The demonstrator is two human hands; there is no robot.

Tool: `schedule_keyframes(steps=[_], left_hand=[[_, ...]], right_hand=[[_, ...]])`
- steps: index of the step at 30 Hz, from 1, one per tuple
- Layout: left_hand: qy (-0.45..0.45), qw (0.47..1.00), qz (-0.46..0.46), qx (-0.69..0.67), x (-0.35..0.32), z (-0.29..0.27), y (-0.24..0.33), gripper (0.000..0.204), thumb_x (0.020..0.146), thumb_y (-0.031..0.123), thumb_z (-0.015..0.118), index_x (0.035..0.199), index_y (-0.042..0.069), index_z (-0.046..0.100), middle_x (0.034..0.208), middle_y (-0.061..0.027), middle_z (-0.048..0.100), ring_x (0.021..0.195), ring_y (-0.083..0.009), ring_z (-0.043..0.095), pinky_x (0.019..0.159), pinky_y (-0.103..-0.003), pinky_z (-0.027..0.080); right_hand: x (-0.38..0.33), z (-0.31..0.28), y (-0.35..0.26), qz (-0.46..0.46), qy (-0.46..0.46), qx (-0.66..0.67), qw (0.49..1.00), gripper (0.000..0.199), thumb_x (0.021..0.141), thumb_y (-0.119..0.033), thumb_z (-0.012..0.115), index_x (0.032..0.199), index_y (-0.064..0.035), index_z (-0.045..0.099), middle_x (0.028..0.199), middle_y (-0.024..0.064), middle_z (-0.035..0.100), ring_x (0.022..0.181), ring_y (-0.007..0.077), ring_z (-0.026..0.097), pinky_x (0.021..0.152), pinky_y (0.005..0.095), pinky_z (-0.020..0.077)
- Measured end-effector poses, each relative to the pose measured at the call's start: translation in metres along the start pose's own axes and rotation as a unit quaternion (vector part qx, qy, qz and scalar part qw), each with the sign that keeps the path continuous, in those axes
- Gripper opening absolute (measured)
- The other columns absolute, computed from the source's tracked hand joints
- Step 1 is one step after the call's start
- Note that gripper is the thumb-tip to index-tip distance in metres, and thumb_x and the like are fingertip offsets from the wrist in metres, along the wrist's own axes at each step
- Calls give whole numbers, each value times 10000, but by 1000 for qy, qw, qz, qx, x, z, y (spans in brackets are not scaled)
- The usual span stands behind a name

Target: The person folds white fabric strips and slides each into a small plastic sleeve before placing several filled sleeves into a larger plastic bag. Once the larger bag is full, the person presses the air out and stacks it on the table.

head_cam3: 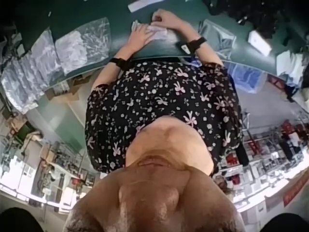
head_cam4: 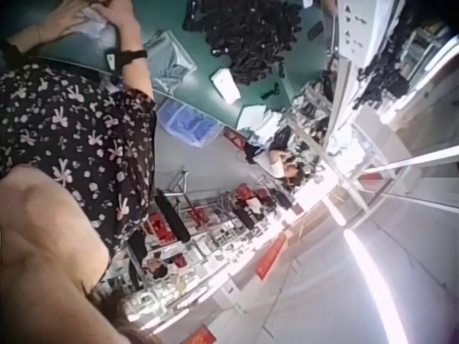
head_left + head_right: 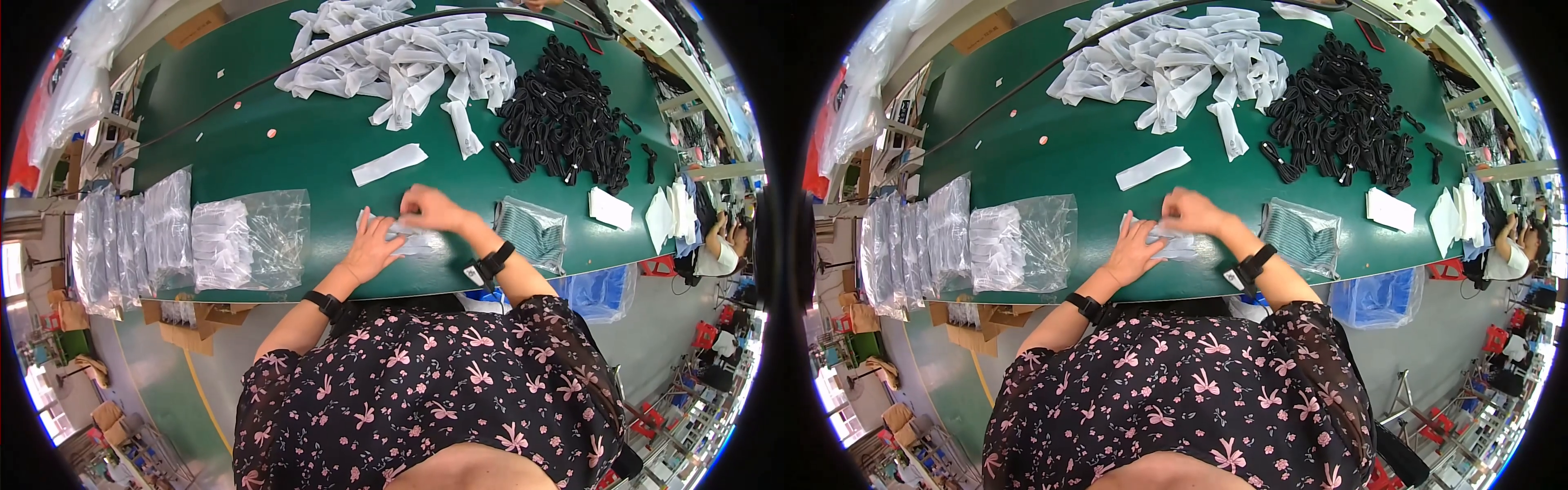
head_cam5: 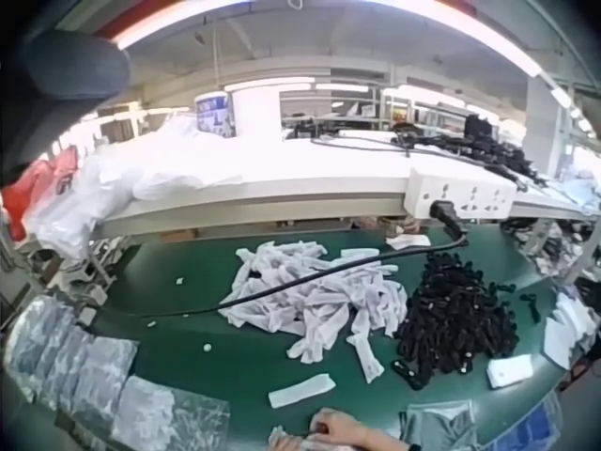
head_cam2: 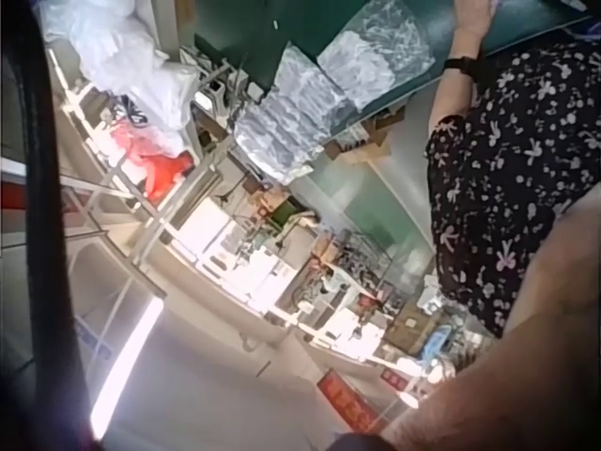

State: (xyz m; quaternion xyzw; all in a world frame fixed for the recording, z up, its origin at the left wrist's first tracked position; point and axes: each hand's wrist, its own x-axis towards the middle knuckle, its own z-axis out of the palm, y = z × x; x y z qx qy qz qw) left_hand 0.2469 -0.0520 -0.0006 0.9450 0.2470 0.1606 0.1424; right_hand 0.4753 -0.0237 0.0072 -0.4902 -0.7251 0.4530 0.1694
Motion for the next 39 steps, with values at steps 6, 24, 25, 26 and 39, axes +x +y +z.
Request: schedule_keyframes(steps=[6,24,25,26,39], left_hand=[[-14,998,-16,-62,-4,20,-8,450,719,276,766,1106,104,613,1259,-187,467,1197,-371,439,1110,-545,261],[-6,998,-8,-61,14,8,-25,708,591,330,856,1218,143,587,1327,-164,437,1218,-373,399,1061,-550,302],[3,998,7,-68,16,9,-26,724,585,330,859,1226,141,582,1325,-162,439,1214,-373,402,1057,-552,305],[-1,998,10,-69,16,10,-25,724,585,330,859,1226,141,582,1325,-162,439,1214,-373,402,1057,-552,305],[-24,998,-30,-42,36,-20,-11,793,520,372,887,1202,86,602,1471,-203,277,1402,-423,183,1114,-611,224]], right_hand=[[55,-36,6,-142,267,-331,894,219,734,-196,723,891,-70,636,890,130,594,883,306,598,738,414,500],[21,-80,55,225,446,-366,785,380,737,-245,743,1011,-26,597,970,185,585,869,339,602,722,444,500],[21,-74,64,229,446,-364,785,380,737,-245,743,1011,-26,597,970,185,585,869,339,602,722,444,500],[21,-67,71,224,433,-314,815,388,728,-239,751,1011,-29,589,964,181,585,874,348,600,726,448,501],[-14,5,25,-74,164,-118,977,371,729,-132,754,1030,-81,542,981,136,554,925,361,586,774,431,502]])
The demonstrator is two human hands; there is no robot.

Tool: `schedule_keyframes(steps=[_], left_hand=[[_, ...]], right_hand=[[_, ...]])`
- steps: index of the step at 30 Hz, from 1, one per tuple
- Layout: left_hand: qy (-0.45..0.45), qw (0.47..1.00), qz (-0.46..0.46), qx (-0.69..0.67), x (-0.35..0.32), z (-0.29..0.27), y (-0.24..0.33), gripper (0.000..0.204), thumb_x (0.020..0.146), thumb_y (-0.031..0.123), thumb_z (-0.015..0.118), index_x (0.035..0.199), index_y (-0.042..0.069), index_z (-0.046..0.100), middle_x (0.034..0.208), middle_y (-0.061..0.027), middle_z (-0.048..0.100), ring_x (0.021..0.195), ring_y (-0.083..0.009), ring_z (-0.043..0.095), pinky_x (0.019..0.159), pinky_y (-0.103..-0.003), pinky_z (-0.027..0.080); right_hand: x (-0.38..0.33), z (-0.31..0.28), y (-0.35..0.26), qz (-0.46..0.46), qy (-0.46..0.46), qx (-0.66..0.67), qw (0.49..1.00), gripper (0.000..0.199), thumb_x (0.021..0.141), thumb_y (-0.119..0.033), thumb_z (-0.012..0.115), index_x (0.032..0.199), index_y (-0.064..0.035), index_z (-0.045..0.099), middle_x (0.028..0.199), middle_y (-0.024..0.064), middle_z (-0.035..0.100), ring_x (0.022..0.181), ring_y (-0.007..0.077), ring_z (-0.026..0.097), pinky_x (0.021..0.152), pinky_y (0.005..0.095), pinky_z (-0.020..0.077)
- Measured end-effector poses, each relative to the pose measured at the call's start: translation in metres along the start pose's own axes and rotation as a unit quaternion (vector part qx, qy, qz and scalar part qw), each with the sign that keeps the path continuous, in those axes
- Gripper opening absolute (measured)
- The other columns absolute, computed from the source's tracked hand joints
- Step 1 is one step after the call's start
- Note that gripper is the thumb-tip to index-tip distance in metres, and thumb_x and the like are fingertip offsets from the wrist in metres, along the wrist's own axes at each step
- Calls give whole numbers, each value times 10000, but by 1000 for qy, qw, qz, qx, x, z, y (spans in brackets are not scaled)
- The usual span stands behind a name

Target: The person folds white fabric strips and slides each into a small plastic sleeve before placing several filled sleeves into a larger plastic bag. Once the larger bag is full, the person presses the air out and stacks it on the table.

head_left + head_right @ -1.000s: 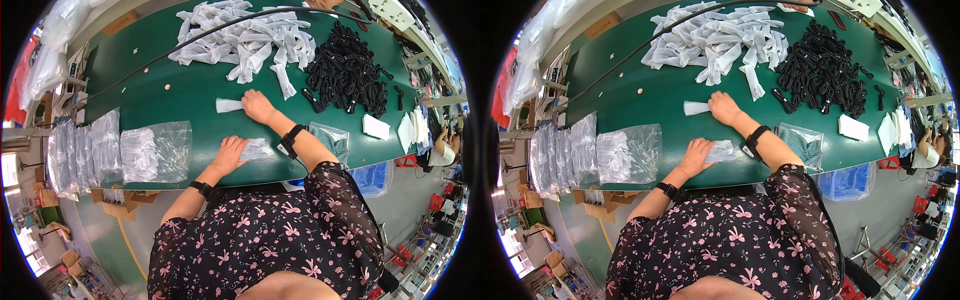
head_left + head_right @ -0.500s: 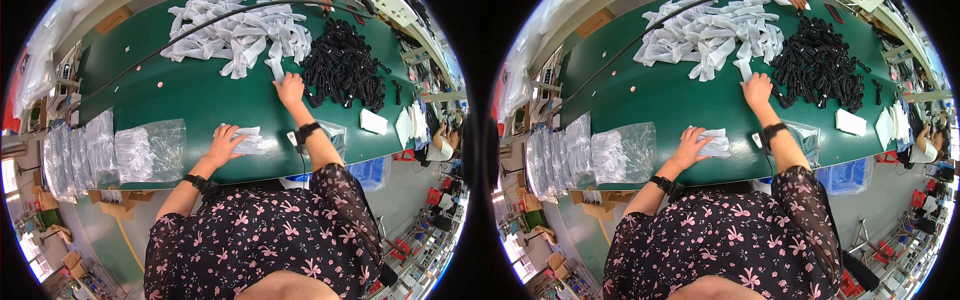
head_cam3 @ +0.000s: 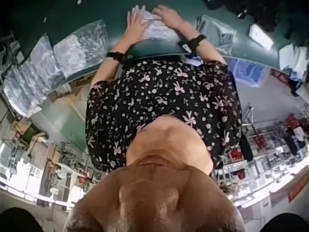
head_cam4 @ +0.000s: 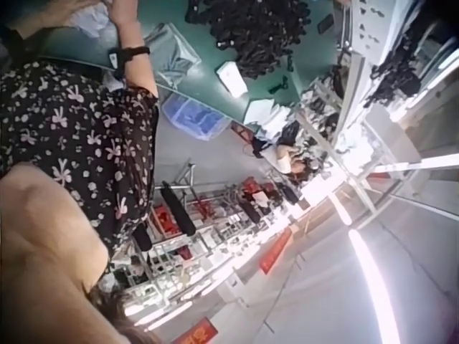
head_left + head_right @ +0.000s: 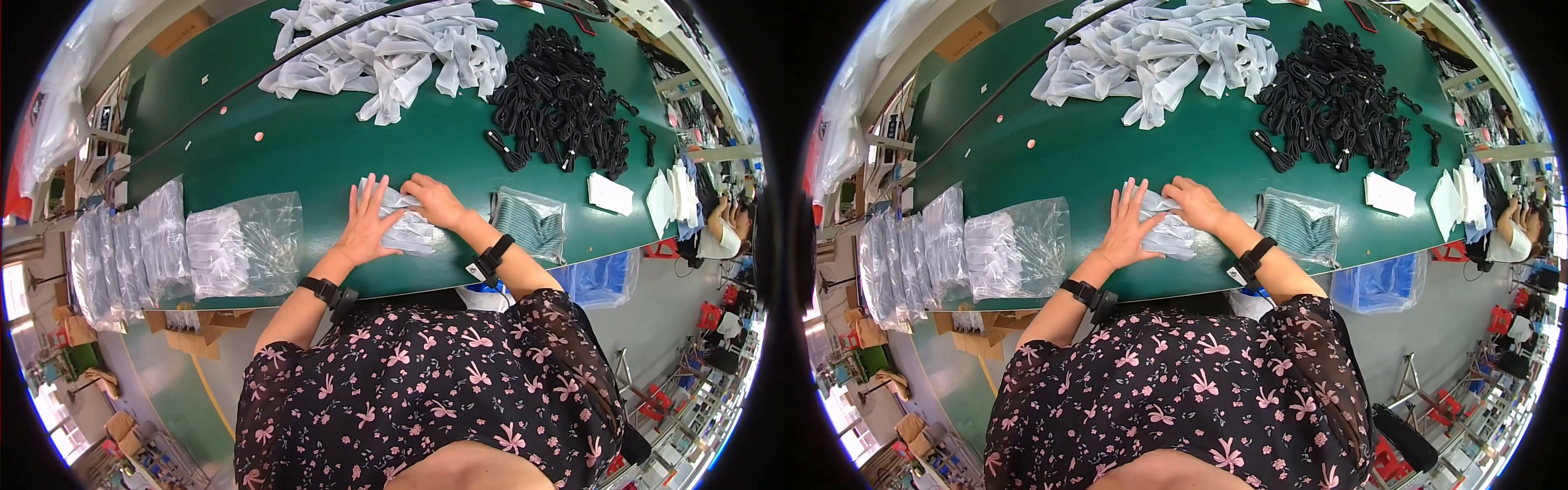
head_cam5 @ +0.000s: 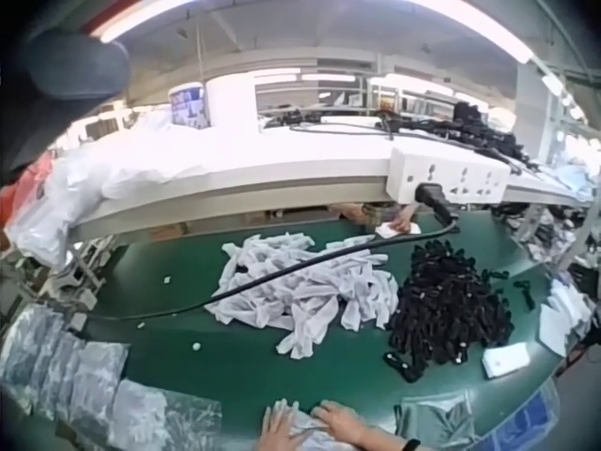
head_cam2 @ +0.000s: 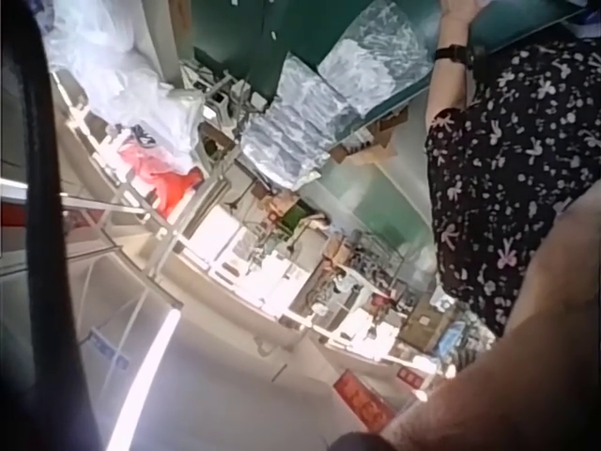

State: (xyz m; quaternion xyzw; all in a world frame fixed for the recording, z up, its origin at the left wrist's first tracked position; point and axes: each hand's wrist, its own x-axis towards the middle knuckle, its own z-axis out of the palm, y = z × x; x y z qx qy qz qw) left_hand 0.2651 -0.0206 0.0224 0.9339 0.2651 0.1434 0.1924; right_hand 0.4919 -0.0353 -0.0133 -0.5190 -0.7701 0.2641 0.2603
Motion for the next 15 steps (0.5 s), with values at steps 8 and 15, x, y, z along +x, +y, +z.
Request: schedule_keyframes(steps=[8,15], left_hand=[[-25,997,-19,-76,-7,25,-13,772,546,334,888,1202,67,581,1511,-211,217,1415,-427,175,1128,-520,270],[125,971,-66,-191,-12,30,-12,649,641,286,850,1159,43,543,1406,-225,356,1324,-406,329,1066,-455,364]], right_hand=[[-27,-10,-41,-17,-7,-3,1000,760,672,-271,812,1317,-50,475,1236,187,509,1135,373,494,986,460,410],[-48,14,-46,-14,-6,-97,995,1041,631,-348,832,1471,-79,280,1399,202,366,1252,404,392,1063,490,329]])
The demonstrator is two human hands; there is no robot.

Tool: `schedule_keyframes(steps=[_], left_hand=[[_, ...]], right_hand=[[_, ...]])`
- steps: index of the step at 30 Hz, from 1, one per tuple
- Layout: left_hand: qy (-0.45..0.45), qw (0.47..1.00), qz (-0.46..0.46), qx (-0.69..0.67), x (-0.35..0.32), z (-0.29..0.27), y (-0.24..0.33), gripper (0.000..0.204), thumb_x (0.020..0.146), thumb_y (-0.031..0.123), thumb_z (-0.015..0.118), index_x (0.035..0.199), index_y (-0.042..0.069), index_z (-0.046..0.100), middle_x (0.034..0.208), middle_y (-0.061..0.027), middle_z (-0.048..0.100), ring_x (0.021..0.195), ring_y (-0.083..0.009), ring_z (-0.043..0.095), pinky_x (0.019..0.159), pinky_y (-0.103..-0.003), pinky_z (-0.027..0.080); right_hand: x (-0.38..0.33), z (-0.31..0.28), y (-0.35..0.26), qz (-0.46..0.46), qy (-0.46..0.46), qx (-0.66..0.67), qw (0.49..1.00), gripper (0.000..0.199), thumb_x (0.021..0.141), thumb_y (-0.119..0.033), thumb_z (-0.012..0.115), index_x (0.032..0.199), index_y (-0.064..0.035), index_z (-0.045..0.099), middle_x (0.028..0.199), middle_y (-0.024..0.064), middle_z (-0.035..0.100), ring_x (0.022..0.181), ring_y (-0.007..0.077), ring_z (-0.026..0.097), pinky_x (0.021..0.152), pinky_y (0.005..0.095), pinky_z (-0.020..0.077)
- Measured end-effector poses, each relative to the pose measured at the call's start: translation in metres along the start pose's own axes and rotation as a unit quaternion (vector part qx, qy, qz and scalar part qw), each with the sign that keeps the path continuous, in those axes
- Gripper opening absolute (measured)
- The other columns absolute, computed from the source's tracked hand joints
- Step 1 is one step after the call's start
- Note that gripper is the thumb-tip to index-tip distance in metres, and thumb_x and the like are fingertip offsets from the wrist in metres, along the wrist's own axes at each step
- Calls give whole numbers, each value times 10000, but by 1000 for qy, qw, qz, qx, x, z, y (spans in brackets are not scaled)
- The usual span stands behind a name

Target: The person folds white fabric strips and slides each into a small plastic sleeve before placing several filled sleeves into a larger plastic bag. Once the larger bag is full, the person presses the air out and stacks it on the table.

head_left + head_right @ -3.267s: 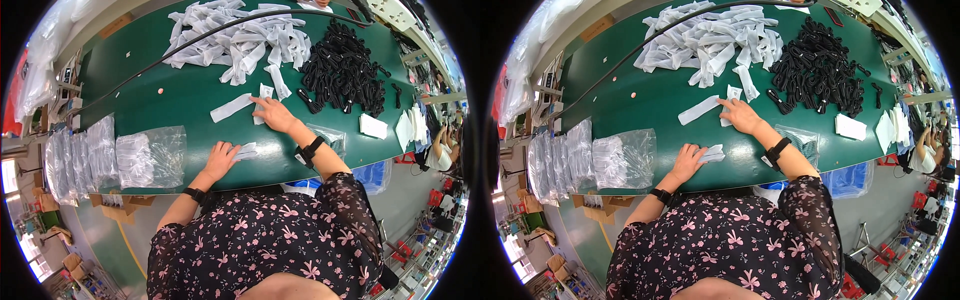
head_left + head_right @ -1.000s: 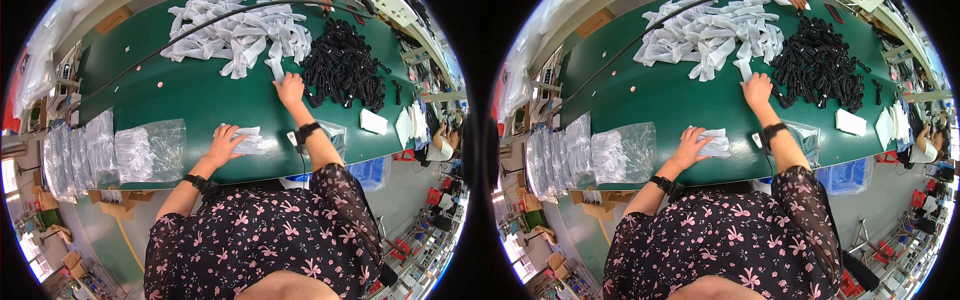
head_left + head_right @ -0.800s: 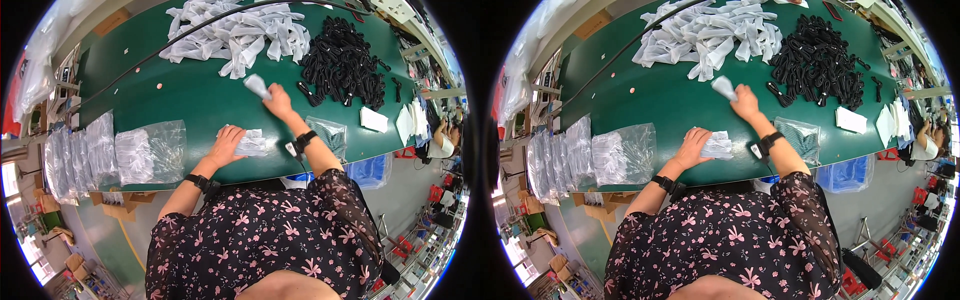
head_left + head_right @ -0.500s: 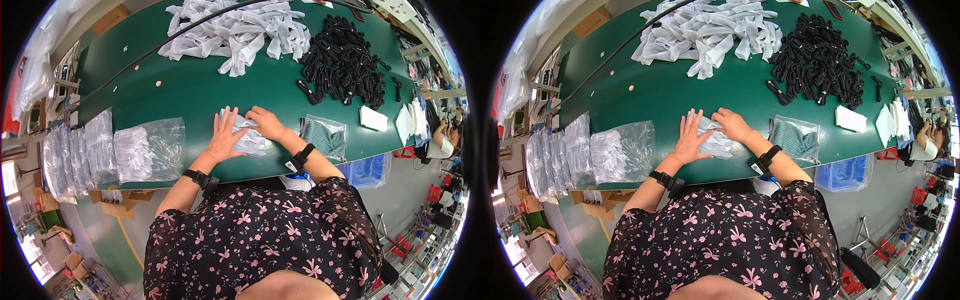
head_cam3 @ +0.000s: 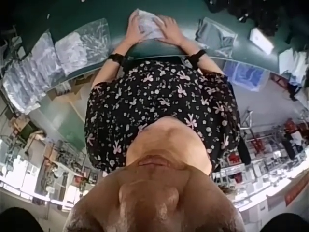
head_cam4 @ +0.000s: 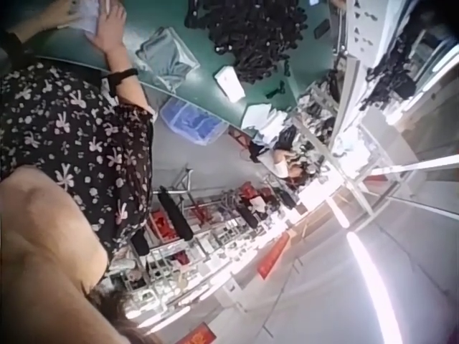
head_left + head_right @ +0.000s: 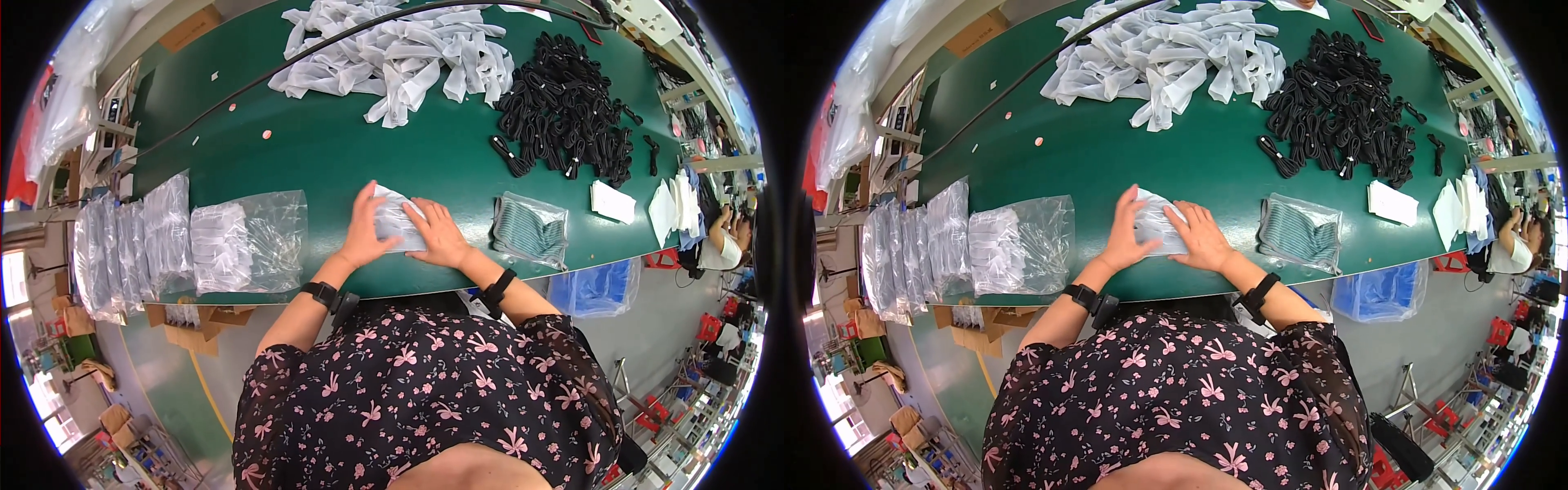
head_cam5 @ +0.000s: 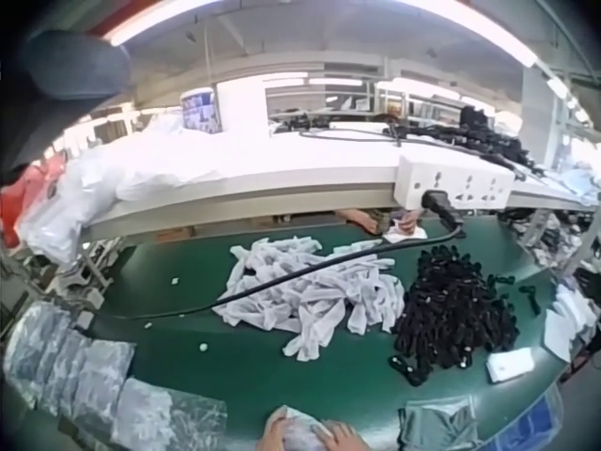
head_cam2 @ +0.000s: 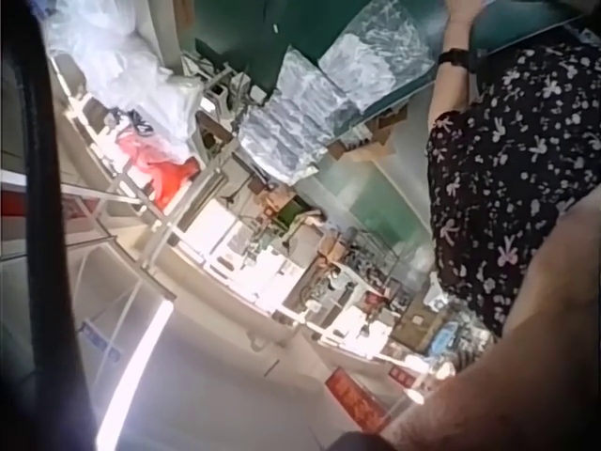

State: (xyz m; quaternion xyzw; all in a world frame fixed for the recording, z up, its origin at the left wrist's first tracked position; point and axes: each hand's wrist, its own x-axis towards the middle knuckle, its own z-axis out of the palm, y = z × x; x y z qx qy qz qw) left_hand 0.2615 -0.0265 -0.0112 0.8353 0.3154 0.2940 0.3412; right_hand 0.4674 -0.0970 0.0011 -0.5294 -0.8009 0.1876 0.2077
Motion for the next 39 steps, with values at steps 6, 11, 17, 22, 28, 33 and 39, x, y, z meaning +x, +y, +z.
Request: schedule_keyframes(steps=[6,11,17,22,28,33,39], left_hand=[[119,967,-218,64,12,10,-23,350,764,281,767,941,23,609,1078,-144,556,1041,-315,509,865,-406,438],[156,911,-347,-158,11,9,-53,278,803,269,733,822,11,633,896,-97,600,830,-238,577,734,-352,464],[199,910,-319,-177,8,5,-34,240,831,227,715,824,10,614,783,-64,579,662,-149,548,609,-305,443],[74,962,-229,-130,22,1,-50,211,857,161,704,786,19,566,742,-16,548,633,-78,504,559,-261,412],[4,867,-295,-402,31,-1,-53,228,845,142,731,802,33,535,733,11,529,611,-60,475,536,-235,391],[-3,856,-328,-400,28,-9,-57,217,850,142,722,867,33,535,728,13,554,591,-59,474,506,-231,379],[54,895,-391,-207,19,-40,-53,267,878,156,678,1087,47,553,846,-37,590,714,-101,555,617,-224,457]], right_hand=[[1,-2,-2,3,16,-1,1000,990,636,-319,827,1446,-60,322,1363,216,399,1246,395,406,1051,475,345],[2,1,-2,-5,30,9,1000,994,625,-330,830,1447,-74,333,1340,200,420,1222,386,422,1034,474,351],[1,1,2,0,34,1,999,980,620,-334,831,1439,-83,355,1329,194,433,1209,381,430,1024,476,354],[3,1,-2,-21,30,-4,999,967,630,-324,825,1438,-86,350,1309,201,442,1194,375,437,1025,475,354],[1,0,2,-23,27,-9,999,967,626,-328,826,1436,-89,355,1301,188,452,1187,367,443,1022,475,352],[2,1,2,-27,31,-4,999,967,625,-326,827,1436,-90,357,1297,183,455,1184,363,446,1021,475,352],[3,0,3,-20,36,-1,999,972,605,-323,838,1427,-86,377,1305,185,455,1185,366,453,1014,476,359]])
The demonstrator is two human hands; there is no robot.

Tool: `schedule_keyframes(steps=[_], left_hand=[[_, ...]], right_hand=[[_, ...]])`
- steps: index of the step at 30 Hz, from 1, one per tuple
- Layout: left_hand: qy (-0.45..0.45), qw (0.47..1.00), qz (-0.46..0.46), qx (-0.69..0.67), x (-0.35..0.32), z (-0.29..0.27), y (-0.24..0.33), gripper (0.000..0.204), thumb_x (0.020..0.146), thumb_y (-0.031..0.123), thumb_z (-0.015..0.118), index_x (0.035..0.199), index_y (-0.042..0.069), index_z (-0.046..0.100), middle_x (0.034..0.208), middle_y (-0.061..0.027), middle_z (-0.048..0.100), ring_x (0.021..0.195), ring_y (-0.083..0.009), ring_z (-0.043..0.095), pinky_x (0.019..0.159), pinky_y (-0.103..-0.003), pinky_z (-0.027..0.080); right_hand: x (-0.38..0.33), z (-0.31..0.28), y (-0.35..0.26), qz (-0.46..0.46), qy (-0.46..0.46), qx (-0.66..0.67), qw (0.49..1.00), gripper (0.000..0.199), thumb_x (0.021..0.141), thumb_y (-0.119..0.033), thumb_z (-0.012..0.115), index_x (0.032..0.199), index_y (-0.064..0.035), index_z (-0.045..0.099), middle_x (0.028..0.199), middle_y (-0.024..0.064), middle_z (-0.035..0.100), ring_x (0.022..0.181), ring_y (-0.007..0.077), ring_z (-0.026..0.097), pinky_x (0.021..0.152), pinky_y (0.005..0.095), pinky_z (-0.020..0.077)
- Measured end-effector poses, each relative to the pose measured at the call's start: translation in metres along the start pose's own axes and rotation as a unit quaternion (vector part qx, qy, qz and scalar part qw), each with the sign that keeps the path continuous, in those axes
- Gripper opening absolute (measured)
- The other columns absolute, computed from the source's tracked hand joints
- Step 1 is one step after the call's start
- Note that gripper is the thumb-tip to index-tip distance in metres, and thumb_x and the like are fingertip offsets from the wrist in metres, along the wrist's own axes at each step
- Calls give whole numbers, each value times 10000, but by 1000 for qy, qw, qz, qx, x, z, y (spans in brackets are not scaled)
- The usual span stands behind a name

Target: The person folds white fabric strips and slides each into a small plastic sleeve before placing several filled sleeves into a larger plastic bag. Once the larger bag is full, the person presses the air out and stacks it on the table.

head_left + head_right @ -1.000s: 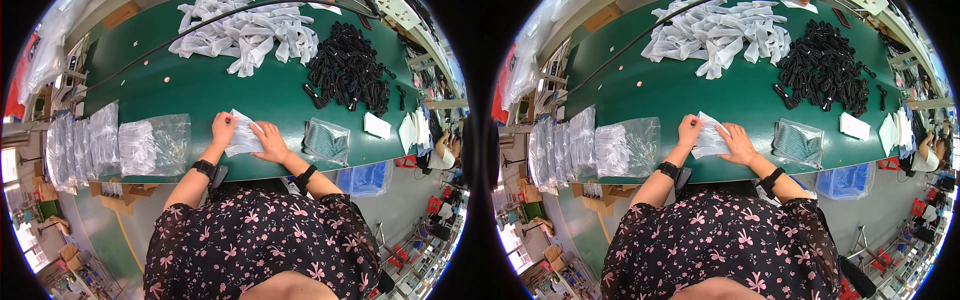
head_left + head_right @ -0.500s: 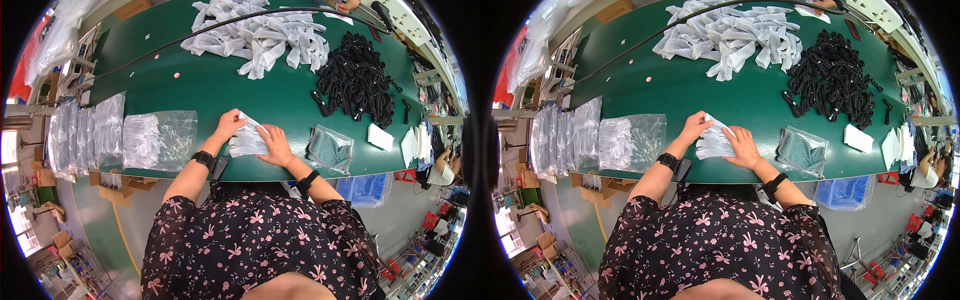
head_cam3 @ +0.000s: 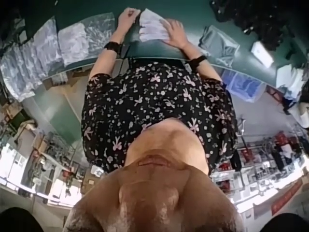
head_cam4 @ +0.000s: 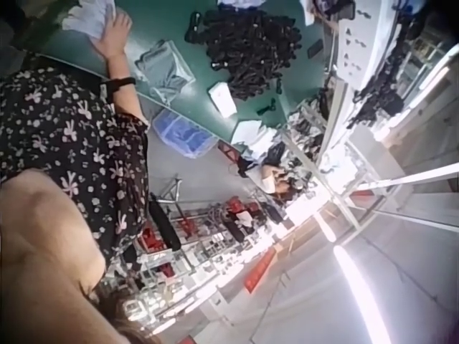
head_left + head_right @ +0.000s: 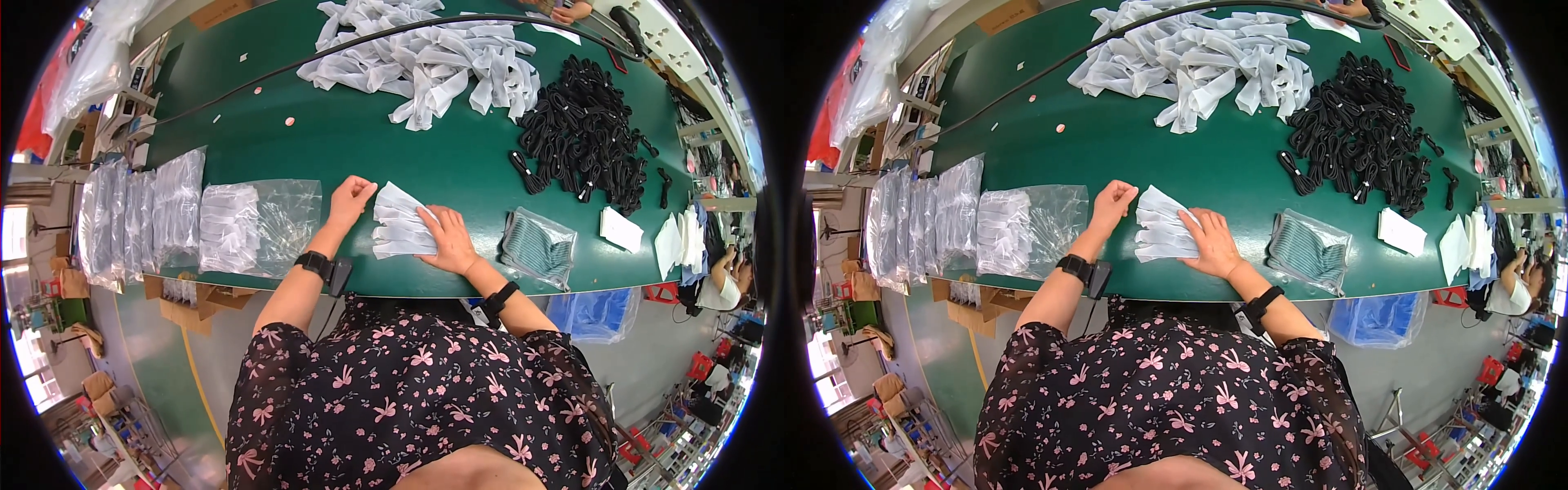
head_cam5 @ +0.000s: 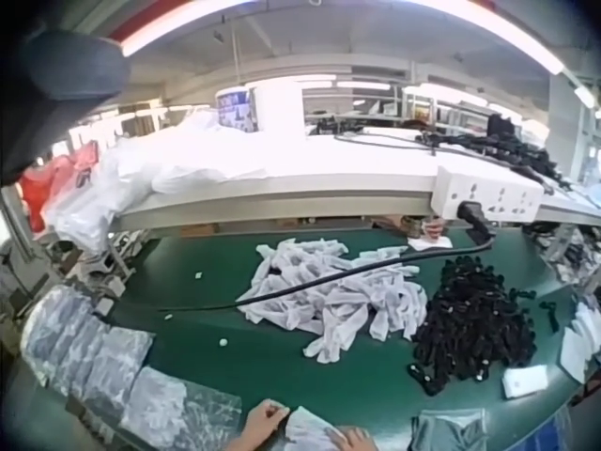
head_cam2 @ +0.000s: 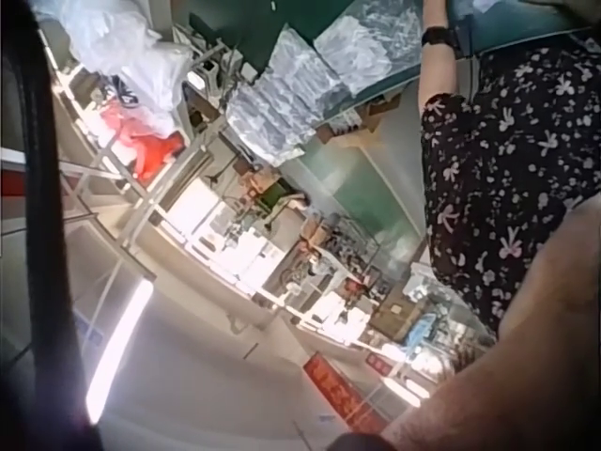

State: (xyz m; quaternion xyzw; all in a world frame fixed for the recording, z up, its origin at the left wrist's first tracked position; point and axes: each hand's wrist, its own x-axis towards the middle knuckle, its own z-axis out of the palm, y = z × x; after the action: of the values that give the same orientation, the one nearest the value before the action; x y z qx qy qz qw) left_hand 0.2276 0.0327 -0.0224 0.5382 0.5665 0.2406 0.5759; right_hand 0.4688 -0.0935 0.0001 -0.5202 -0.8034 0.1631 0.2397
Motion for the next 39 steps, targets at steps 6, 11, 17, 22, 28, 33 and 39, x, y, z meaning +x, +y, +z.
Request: schedule_keyframes(steps=[6,11,17,22,28,33,39], left_hand=[[115,945,303,41,-27,57,-11,570,933,166,550,1452,48,346,1451,-164,377,1389,-260,315,1132,-372,276],[-16,965,259,26,-28,83,-22,470,959,130,476,1422,62,423,1505,-147,349,1386,-288,330,1136,-367,270],[64,955,280,73,-47,56,-16,433,912,141,562,1334,57,514,1399,-155,440,1319,-339,383,1103,-422,304],[303,817,267,412,-117,-22,32,533,758,242,746,1226,73,557,1244,-147,466,1176,-394,423,992,-493,333],[299,799,89,513,-141,-76,-37,293,809,187,682,1069,92,584,1069,-117,587,1034,-336,544,843,-497,409],[331,832,118,429,-144,-91,-35,112,867,128,618,951,75,568,836,-131,626,749,-353,614,619,-452,464],[373,845,196,329,-151,-99,-7,40,895,61,581,918,54,549,781,-165,618,689,-392,603,590,-429,477]], right_hand=[[2,1,-6,-27,20,16,999,1001,598,-299,845,1441,-90,349,1324,204,425,1185,382,442,1013,484,362],[5,-1,-4,-45,4,-18,999,977,585,-245,853,1427,-97,380,1327,227,411,1169,412,438,997,494,372],[12,13,1,-30,-13,-16,999,927,571,-165,838,1402,-111,430,1287,234,434,1105,418,457,953,507,387],[17,11,8,37,60,4,998,870,592,-137,808,1389,-110,461,1250,237,458,1091,411,467,940,470,407],[69,2,-38,-165,-18,55,985,856,609,-155,817,1384,-102,456,1235,225,468,1080,408,474,922,482,402],[117,33,-66,-276,-112,129,946,817,619,-196,825,1357,-102,487,1213,224,477,1099,406,469,922,491,394],[156,76,-107,-162,-97,134,973,731,647,-241,815,1293,-51,530,1167,239,483,1063,390,472,892,488,394]])
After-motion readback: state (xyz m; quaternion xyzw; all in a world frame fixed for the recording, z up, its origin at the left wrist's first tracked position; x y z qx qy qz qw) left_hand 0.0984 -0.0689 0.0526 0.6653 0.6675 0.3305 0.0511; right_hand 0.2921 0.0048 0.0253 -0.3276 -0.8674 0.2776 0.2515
